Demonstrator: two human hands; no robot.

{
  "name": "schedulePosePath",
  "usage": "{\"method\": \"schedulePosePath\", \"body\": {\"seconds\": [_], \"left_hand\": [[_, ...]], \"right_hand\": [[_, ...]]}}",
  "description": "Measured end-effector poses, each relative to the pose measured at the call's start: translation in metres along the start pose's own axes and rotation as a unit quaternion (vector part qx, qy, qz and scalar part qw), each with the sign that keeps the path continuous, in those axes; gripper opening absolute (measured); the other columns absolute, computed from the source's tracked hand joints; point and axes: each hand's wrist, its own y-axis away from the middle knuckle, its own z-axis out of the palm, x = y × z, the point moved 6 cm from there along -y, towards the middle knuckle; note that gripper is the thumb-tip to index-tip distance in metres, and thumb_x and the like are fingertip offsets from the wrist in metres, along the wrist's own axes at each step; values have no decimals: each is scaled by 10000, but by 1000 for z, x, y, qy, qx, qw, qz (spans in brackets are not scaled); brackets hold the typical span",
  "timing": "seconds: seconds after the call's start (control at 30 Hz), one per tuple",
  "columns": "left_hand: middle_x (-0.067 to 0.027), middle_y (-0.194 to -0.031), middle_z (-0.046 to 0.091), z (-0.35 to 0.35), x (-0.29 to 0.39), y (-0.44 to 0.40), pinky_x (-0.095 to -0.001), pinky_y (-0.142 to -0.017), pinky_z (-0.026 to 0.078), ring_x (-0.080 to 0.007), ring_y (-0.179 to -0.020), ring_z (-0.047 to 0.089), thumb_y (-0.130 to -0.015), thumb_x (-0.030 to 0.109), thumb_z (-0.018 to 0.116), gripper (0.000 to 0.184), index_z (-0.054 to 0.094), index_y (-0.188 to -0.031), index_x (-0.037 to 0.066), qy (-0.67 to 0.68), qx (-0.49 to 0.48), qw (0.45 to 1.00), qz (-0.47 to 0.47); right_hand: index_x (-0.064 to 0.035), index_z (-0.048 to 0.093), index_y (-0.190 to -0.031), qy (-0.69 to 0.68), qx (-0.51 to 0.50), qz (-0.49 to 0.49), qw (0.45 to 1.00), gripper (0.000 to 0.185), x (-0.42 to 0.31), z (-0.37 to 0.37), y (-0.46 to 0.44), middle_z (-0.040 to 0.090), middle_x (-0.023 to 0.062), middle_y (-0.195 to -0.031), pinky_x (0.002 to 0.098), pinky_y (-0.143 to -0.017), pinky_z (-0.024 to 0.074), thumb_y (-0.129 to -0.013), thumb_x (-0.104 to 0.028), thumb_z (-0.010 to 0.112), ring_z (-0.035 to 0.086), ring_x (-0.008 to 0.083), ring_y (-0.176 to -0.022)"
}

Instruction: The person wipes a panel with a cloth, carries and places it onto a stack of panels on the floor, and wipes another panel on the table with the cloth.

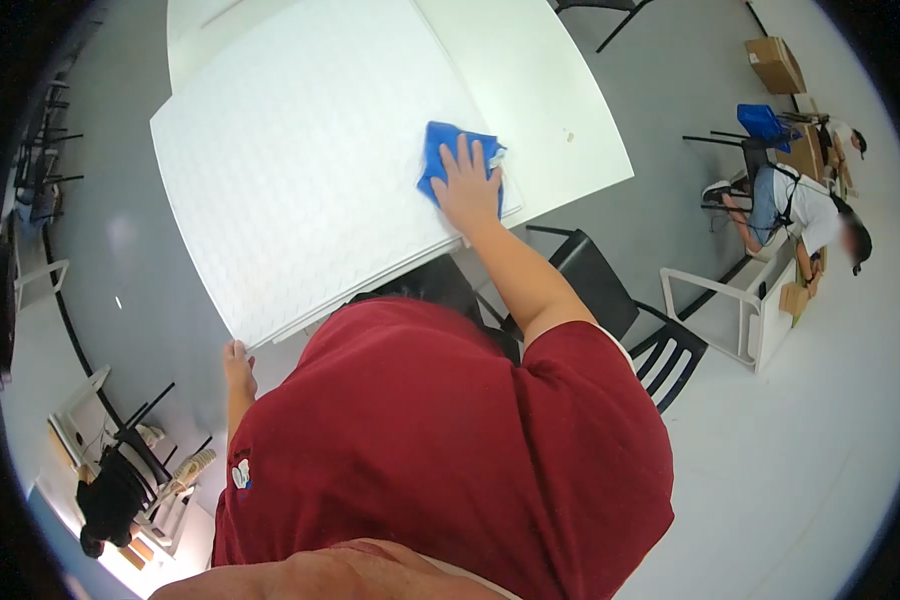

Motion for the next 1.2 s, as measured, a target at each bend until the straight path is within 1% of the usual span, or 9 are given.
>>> {"method": "schedulePosePath", "body": {"seconds": [0.3,0.47,0.6,0.77,0.87,0.97,1.03,1.13,1.2], "left_hand": [[-13,-1022,525,5,3,8,-307,-763,410,-125,-894,470,-908,304,479,322,499,-1146,87,8,41,999,-8],[-13,-1008,532,7,7,13,-299,-727,409,-123,-866,479,-910,294,473,341,498,-1166,70,8,64,998,-20],[-10,-1041,509,4,-8,4,-344,-794,408,-140,-944,460,-895,318,465,347,497,-1160,96,-5,60,998,-32],[-3,-1037,514,8,-4,10,-342,-786,412,-138,-936,465,-906,336,462,349,497,-1170,110,17,77,996,-32],[-14,-917,541,12,8,19,-271,-627,397,-100,-736,452,-913,266,467,318,530,-1134,46,13,106,994,-4],[-7,-1034,523,14,4,18,-329,-777,416,-135,-924,474,-914,328,462,338,507,-1160,102,8,83,996,-34],[-10,-1026,527,15,5,20,-322,-774,417,-135,-921,477,-915,322,463,330,512,-1155,100,21,96,995,-29],[-12,-1021,530,18,4,20,-317,-773,416,-134,-922,478,-916,317,463,321,515,-1147,101,24,107,994,-25],[-13,-1022,529,19,1,20,-318,-777,415,-134,-927,477,-915,316,465,319,515,-1144,101,25,101,994,-25]], "right_hand": [[-163,317,-1407,26,-11,4,1000,608,19,-2,-26,140,114,-1511,644,-975,234,-880,-422,476,137,319,-1381],[-159,291,-1415,43,-3,-41,998,600,17,0,-62,178,124,-1498,646,-975,245,-897,-416,448,161,329,-1374],[-146,334,-1398,30,60,-84,994,590,-1,-6,-119,225,129,-1482,636,-996,220,-893,-422,461,191,334,-1364],[-176,318,-1410,30,45,-81,995,582,-6,-6,-128,210,109,-1491,608,-1024,206,-902,-438,429,178,322,-1371],[-181,308,-1415,46,34,-76,996,580,-5,-2,-130,203,109,-1493,609,-1017,222,-907,-437,417,170,319,-1375],[-184,302,-1417,33,21,-72,997,567,-3,2,-131,201,99,-1496,611,-1017,216,-915,-430,399,166,314,-1378],[-180,316,-1408,18,15,-67,998,551,-3,4,-134,215,90,-1493,629,-1006,212,-917,-415,404,171,313,-1376],[-176,334,-1398,-35,25,-118,992,537,-17,-4,-133,229,93,-1487,645,-992,214,-917,-403,410,183,313,-1371],[-194,368,-1382,-12,23,-179,984,520,-49,-7,-118,239,106,-1482,650,-980,215,-911,-407,423,193,344,-1361]]}}
